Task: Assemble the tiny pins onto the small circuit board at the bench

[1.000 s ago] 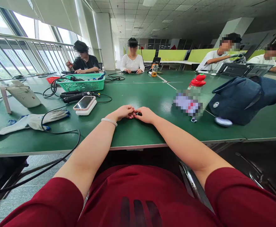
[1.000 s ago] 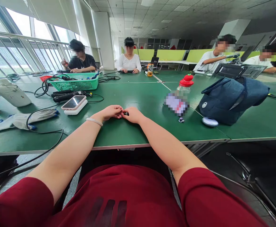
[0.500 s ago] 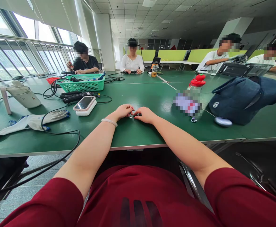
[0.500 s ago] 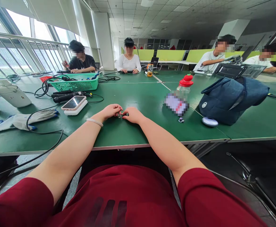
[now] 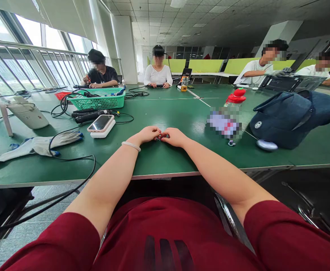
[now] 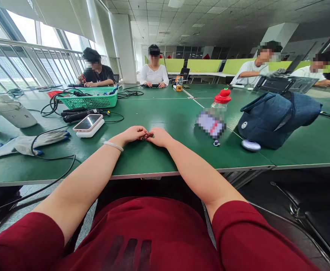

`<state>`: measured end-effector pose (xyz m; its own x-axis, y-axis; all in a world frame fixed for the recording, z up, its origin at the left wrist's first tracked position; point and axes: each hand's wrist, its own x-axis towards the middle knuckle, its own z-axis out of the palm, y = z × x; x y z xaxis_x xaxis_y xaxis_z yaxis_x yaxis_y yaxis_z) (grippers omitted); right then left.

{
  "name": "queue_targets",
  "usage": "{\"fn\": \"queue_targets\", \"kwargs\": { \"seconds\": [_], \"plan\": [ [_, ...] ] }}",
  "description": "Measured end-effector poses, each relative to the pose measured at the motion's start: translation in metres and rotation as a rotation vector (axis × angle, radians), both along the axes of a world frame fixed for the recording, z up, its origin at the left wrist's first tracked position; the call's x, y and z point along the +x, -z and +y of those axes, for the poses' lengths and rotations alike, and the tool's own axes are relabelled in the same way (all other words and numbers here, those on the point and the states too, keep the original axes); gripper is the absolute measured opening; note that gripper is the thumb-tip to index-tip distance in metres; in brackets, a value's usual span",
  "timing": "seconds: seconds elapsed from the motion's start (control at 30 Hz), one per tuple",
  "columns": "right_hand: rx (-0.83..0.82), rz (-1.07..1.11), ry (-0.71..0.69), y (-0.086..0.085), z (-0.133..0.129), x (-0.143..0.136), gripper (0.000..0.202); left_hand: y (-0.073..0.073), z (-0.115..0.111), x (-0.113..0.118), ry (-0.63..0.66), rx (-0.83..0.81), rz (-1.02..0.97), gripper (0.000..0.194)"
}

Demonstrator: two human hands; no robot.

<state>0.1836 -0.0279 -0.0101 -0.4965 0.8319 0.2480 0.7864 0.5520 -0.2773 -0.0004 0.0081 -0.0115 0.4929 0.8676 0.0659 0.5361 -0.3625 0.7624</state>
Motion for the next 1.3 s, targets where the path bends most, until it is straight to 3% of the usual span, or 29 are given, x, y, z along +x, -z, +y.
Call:
{"fn": "queue_targets", "kwargs": {
  "seconds": [0.7, 1.03, 1.17, 1.3],
  "plan": [
    [0.009, -0.011, 0.014, 0.000, -0.001, -0.001, 0.024, 0.000, 0.000, 0.000, -0.022, 0.041, 0.034, 0.023],
    [0.120, 0.023, -0.043, 0.008, 0.002, -0.003, 0.041, -0.011, -0.008, 0.001, -0.202, 0.172, 0.051, 0.021],
    [0.058, 0.007, -0.144, 0.011, 0.001, -0.008, 0.052, -0.011, -0.005, -0.002, -0.295, 0.219, 0.057, 0.024],
    [-0.007, -0.037, -0.176, 0.010, -0.002, -0.010, 0.046, -0.008, 0.000, -0.003, -0.328, 0.233, 0.039, 0.025]
  ]
}}
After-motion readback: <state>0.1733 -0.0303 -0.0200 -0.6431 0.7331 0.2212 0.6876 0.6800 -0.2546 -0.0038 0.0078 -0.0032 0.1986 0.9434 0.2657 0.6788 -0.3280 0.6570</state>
